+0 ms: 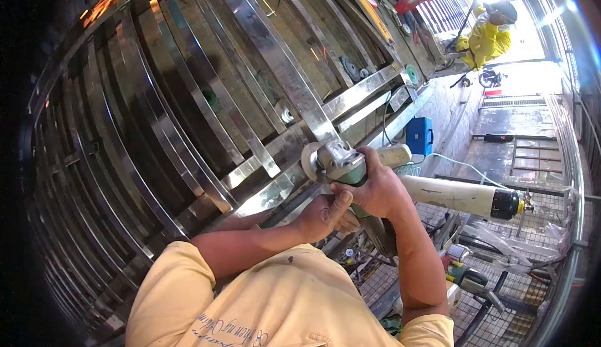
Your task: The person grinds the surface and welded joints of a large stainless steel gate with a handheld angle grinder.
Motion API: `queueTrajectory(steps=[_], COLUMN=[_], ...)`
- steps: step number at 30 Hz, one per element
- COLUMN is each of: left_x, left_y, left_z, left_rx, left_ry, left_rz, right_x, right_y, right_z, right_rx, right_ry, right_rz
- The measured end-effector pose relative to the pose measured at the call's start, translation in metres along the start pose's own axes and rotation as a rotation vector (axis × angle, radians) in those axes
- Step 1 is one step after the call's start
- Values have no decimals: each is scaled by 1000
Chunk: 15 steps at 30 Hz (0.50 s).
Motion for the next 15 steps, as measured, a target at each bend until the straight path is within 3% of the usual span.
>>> queueTrajectory(steps=[15], left_x=[0], left_y=[2], left_z=[-5], left_rx=[133], left_ry=[-58], left_rz=[43], right_x=[4], right_y=[2], right_z=[2], right_rx=[24], right_ry=[23], right_rz=[52])
Point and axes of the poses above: each hand's wrist, its own y-axis away from the middle knuckle, its own z-axis out of the palm, x = y × z, the point moved 9 cm from there along -y, towards the middle knuckle, and after that the axes turned 6 degrees about -y, right-handed, at the moved point
